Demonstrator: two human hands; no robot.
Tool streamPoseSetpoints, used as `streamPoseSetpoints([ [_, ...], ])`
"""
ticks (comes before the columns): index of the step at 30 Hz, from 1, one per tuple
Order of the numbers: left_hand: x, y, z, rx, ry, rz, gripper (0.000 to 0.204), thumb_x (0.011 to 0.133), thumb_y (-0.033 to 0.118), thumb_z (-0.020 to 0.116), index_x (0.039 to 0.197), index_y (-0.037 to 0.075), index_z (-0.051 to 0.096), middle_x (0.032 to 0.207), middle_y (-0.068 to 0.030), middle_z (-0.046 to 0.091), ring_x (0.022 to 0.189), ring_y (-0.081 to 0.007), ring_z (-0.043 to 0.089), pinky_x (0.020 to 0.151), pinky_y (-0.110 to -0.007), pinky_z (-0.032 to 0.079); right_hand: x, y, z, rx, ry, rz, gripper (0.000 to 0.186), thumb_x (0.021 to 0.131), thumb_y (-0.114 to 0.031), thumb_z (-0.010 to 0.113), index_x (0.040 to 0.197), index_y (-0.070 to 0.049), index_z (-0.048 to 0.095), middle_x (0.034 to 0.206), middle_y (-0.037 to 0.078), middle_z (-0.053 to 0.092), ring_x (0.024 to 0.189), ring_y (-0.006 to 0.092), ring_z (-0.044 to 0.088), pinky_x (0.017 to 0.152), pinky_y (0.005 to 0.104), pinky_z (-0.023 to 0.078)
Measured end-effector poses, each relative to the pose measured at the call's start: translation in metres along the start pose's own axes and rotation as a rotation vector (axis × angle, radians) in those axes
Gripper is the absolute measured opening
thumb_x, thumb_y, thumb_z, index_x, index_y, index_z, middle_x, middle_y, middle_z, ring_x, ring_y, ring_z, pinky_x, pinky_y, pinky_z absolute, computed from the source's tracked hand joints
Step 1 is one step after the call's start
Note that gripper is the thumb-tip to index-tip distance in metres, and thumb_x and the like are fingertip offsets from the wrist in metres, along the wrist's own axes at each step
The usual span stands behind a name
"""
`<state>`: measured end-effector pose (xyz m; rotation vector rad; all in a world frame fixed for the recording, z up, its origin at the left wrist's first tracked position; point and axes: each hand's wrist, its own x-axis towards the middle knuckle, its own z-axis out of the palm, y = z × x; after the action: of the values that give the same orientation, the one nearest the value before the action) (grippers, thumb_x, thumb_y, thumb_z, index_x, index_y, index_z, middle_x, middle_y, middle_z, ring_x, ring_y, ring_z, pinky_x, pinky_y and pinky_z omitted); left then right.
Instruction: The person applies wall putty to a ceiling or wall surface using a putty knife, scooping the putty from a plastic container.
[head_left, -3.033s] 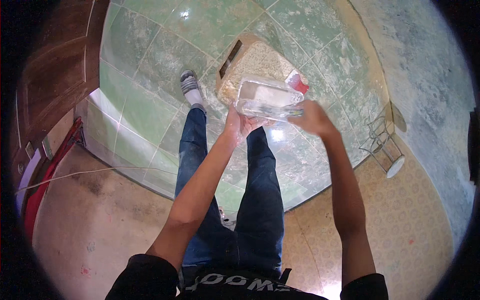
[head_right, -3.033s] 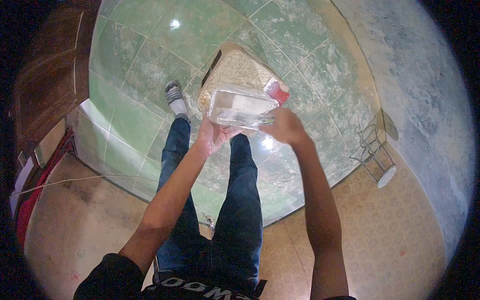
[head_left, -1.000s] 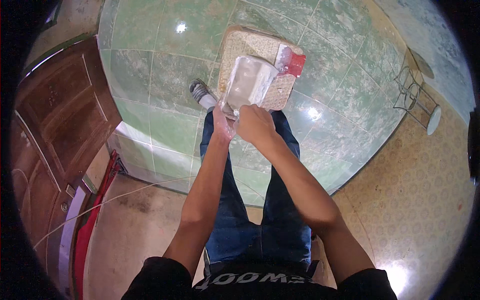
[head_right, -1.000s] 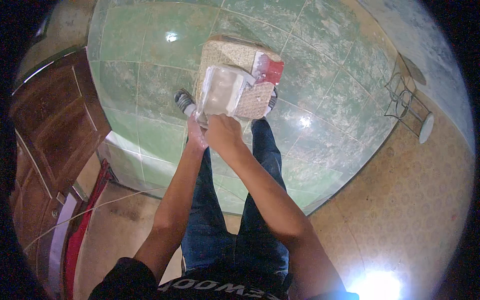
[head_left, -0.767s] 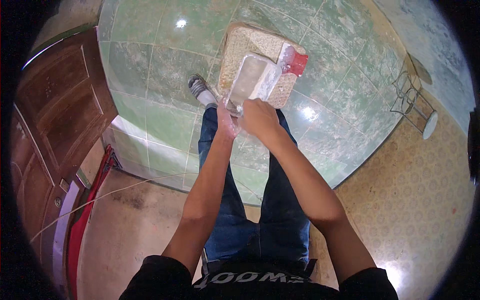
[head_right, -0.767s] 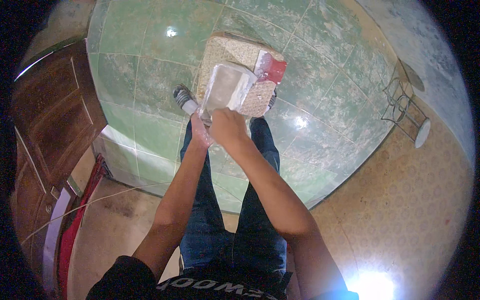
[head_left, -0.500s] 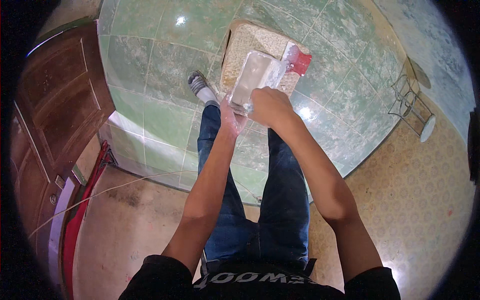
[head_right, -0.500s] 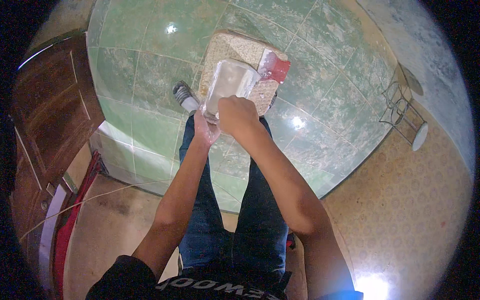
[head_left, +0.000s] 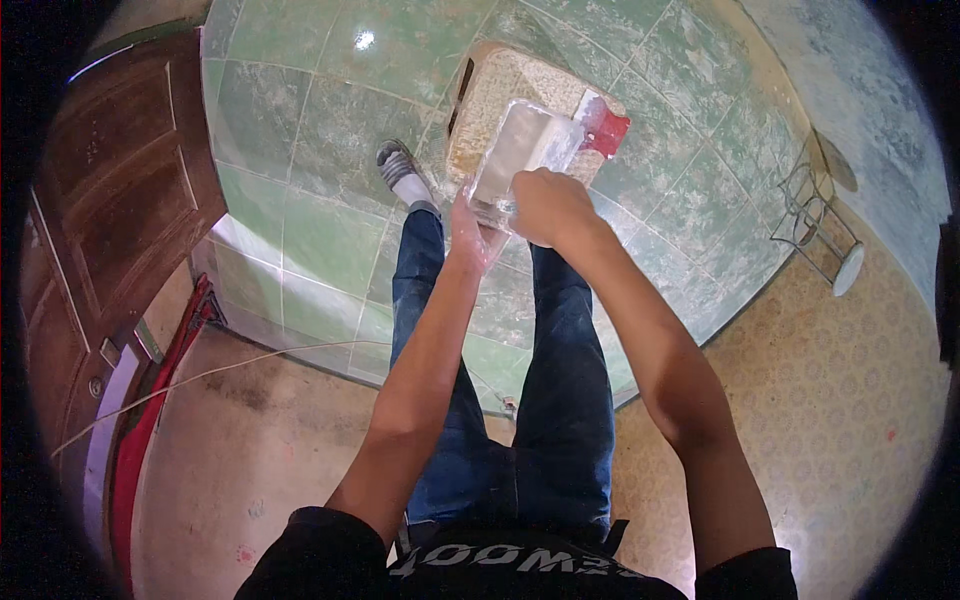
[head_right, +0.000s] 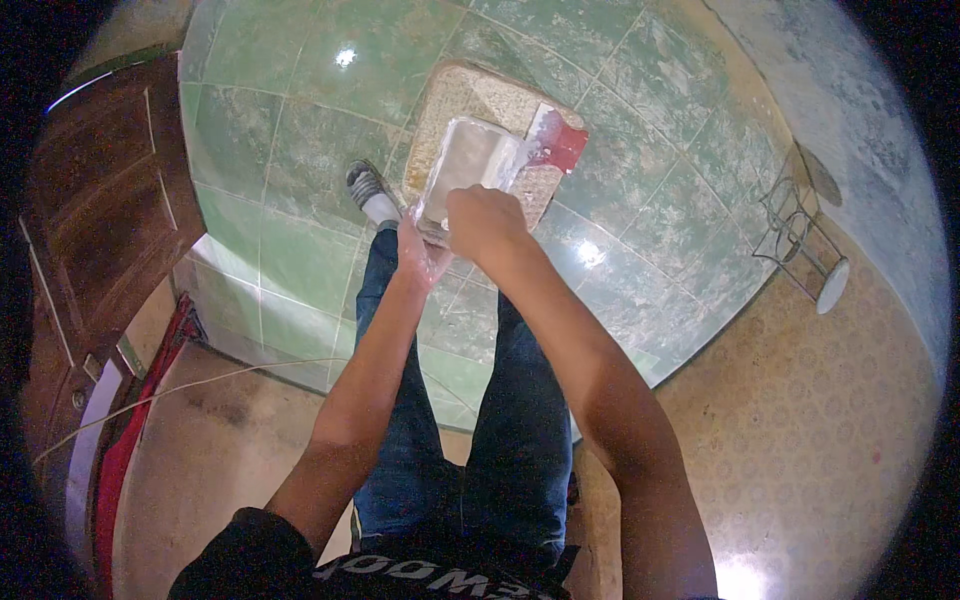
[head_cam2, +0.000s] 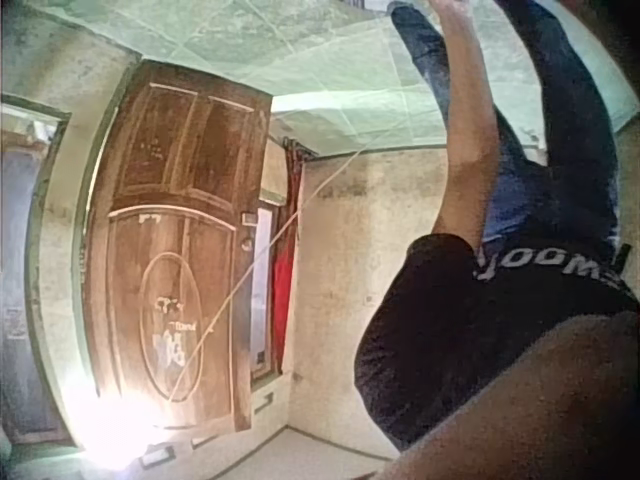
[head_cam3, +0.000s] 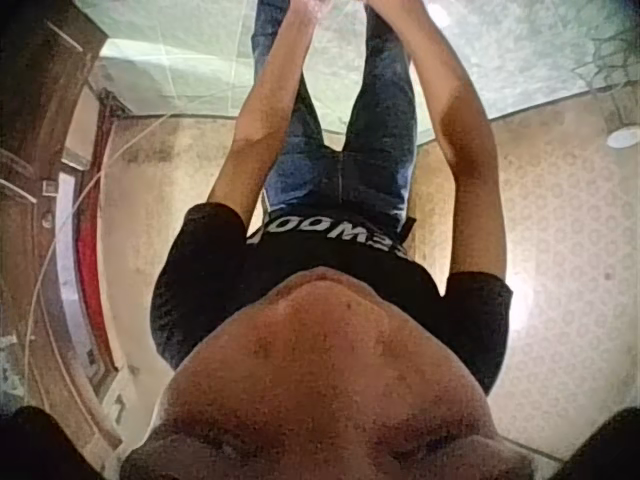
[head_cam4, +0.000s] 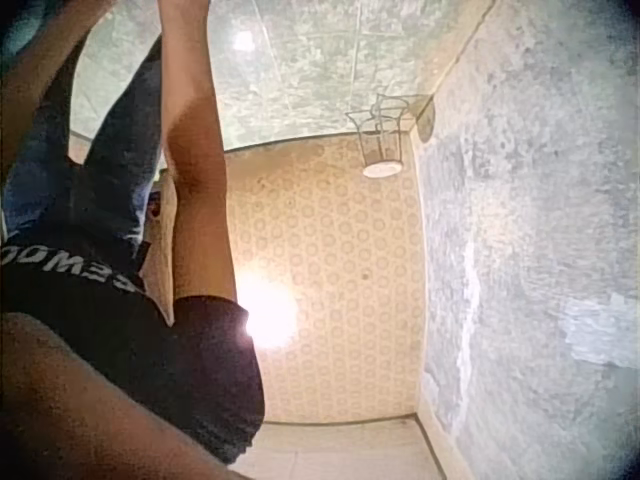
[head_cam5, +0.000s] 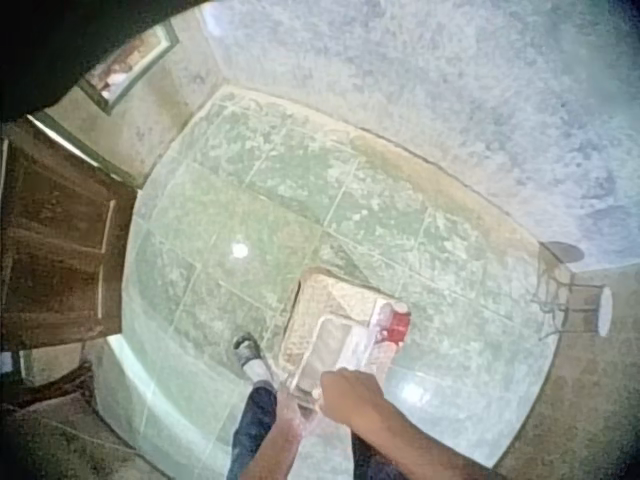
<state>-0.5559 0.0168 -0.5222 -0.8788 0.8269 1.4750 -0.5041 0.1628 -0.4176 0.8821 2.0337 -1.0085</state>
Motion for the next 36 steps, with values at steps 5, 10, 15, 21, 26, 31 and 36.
streamPoseSetpoints([
  [5,0.001,-0.001,0.002,-0.041,-0.030,-0.023,0.047,0.098,0.040,0.046,0.128,0.004,0.050,0.124,-0.0116,0.057,0.112,-0.0276,0.057,0.096,-0.045,0.046,0.019,0.003,0.010,-0.026,-0.035,0.010,0.029,0.075,-0.017,0.067,0.097,0.001,0.067,0.101,0.024,0.066,0.098,0.0387,0.064,0.085,0.0460,0.051],
  [10,-0.005,0.000,0.008,-0.015,0.044,-0.019,0.047,0.098,0.039,0.046,0.128,0.003,0.049,0.124,-0.0130,0.057,0.113,-0.0284,0.057,0.098,-0.046,0.046,0.019,0.009,-0.016,-0.076,-0.116,-0.009,0.035,0.071,-0.020,0.068,0.098,0.002,0.067,0.099,0.024,0.067,0.094,0.0374,0.066,0.081,0.0452,0.053],
  [15,0.001,-0.003,0.004,-0.040,-0.005,-0.002,0.048,0.098,0.038,0.046,0.130,0.002,0.048,0.125,-0.0141,0.056,0.115,-0.0294,0.056,0.099,-0.047,0.046,0.043,0.023,-0.026,-0.086,-0.180,-0.019,0.037,0.071,-0.022,0.068,0.099,0.001,0.067,0.097,0.024,0.068,0.093,0.0374,0.066,0.080,0.0453,0.053],
  [21,0.006,-0.001,0.008,-0.049,0.035,-0.019,0.048,0.098,0.039,0.046,0.131,0.004,0.048,0.125,-0.0136,0.057,0.114,-0.0296,0.057,0.097,-0.049,0.046,0.022,0.006,-0.015,-0.122,-0.034,0.017,0.024,0.072,-0.012,0.068,0.093,0.000,0.071,0.099,0.021,0.069,0.096,0.0335,0.068,0.079,0.0438,0.055],
  [26,0.008,-0.004,0.002,-0.053,-0.057,-0.004,0.049,0.098,0.040,0.044,0.131,0.005,0.048,0.126,-0.0126,0.056,0.114,-0.0293,0.056,0.097,-0.048,0.046,0.033,-0.004,0.006,-0.158,-0.060,-0.031,0.031,0.073,-0.016,0.066,0.098,0.001,0.066,0.104,0.022,0.067,0.097,0.0361,0.066,0.082,0.0436,0.053],
  [31,0.004,0.002,0.008,-0.011,0.048,-0.023,0.049,0.098,0.041,0.044,0.130,0.005,0.049,0.125,-0.0127,0.056,0.114,-0.0300,0.056,0.098,-0.049,0.045,0.021,0.000,-0.009,-0.095,-0.073,0.040,0.023,0.075,-0.011,0.067,0.095,-0.001,0.071,0.101,0.020,0.069,0.096,0.0342,0.068,0.080,0.0428,0.055],
  [36,0.006,-0.002,0.006,-0.013,0.007,-0.015,0.049,0.098,0.040,0.040,0.129,0.004,0.049,0.125,-0.0137,0.056,0.115,-0.0293,0.055,0.099,-0.048,0.044,0.034,0.001,-0.003,-0.129,-0.062,0.015,0.024,0.074,-0.009,0.066,0.096,-0.002,0.071,0.099,0.020,0.069,0.095,0.0338,0.068,0.079,0.0422,0.055],
])
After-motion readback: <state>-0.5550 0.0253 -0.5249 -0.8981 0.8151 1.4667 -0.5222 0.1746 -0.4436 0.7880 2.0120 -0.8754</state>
